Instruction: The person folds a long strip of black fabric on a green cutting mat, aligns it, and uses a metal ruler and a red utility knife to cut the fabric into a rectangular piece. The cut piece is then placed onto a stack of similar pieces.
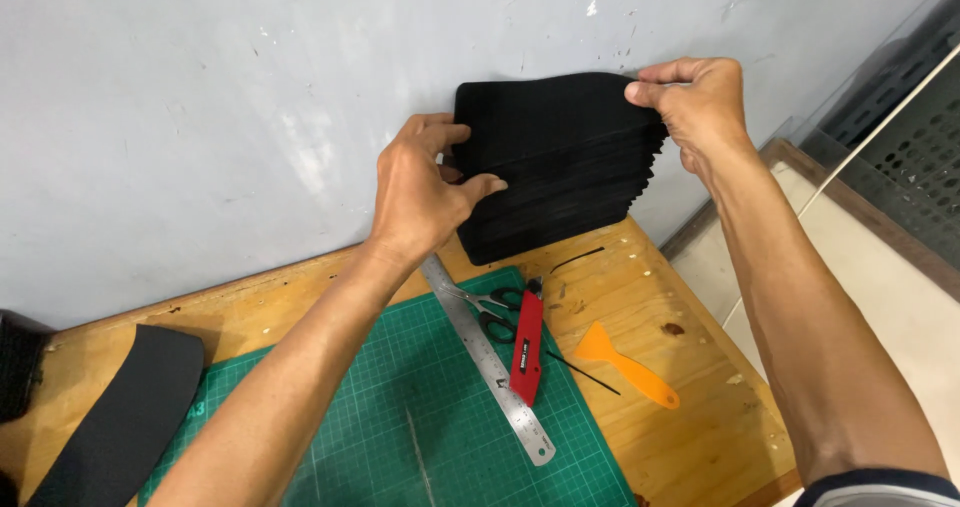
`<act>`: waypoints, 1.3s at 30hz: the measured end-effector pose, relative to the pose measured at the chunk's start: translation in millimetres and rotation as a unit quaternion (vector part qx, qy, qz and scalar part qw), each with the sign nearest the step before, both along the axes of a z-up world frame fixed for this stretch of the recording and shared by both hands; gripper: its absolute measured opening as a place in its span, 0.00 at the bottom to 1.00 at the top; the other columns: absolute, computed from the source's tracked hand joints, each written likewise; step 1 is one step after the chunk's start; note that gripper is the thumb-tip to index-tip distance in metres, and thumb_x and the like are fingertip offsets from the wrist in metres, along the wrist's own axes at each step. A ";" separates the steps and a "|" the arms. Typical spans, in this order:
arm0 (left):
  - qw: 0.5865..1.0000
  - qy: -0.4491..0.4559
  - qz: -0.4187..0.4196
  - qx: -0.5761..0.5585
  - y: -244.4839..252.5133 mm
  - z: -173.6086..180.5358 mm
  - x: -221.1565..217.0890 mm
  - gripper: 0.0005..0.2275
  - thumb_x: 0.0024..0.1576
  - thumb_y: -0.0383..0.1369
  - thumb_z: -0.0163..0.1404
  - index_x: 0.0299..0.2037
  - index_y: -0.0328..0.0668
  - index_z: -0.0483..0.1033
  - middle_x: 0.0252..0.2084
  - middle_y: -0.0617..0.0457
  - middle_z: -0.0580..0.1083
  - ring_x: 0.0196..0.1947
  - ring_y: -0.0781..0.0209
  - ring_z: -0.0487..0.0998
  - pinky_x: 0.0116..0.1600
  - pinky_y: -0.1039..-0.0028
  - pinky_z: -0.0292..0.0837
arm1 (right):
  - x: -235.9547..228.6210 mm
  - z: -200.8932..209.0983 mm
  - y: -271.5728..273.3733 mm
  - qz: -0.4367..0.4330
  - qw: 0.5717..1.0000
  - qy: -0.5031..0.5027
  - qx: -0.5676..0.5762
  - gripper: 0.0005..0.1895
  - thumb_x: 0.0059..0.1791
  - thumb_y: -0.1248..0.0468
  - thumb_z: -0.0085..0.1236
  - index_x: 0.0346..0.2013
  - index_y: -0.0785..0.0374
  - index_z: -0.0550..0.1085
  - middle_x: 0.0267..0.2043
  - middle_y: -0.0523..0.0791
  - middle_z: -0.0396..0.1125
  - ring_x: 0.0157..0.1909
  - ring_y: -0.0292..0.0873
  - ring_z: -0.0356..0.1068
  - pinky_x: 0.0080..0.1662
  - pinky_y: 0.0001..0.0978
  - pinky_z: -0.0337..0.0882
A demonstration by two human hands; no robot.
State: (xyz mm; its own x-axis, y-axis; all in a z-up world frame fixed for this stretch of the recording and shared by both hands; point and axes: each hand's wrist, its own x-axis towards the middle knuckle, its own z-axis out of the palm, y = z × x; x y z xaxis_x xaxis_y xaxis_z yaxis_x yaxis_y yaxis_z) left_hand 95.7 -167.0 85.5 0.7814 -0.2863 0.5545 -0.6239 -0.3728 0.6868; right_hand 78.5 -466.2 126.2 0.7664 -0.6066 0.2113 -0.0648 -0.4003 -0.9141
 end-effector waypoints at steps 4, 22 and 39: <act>0.996 0.087 0.000 -0.027 1.0 -3.2 5.1 0.34 0.39 0.37 0.74 0.57 0.35 0.76 0.55 0.48 0.73 0.40 0.62 0.79 0.38 0.81 0.83 | 5.8 0.9 7.7 -0.009 1.000 0.010 -0.010 0.07 0.44 0.66 0.71 0.36 0.55 0.82 0.38 0.41 0.76 0.38 0.34 0.76 0.38 0.20 0.78; 0.982 -0.145 -0.047 0.111 -5.6 -19.7 10.3 0.29 0.60 0.52 0.55 0.65 0.41 0.69 0.66 0.35 0.68 0.63 0.38 0.65 0.64 0.51 0.66 | -27.7 -8.0 35.7 0.268 0.860 -0.107 -0.421 0.28 0.58 0.51 0.49 0.62 0.71 0.72 0.67 0.65 0.60 0.65 0.68 0.61 0.58 0.73 0.63; 0.985 -0.031 -0.032 0.165 -2.5 -21.4 5.3 0.33 0.60 0.58 0.44 0.71 0.48 0.62 0.74 0.37 0.59 0.61 0.29 0.71 0.58 0.45 0.70 | 4.2 -48.8 26.3 0.190 0.704 -0.284 -0.623 0.29 0.60 0.45 0.51 0.59 0.67 0.80 0.56 0.57 0.74 0.53 0.61 0.73 0.50 0.53 0.71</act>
State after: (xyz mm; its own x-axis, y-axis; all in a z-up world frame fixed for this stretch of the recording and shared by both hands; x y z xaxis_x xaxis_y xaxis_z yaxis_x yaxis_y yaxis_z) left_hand 101.0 -169.5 64.1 0.7233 -0.5068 0.4689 -0.6905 -0.5283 0.4941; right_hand 82.7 -439.9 77.4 0.4007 0.5464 0.7354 0.4971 -0.8039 0.3265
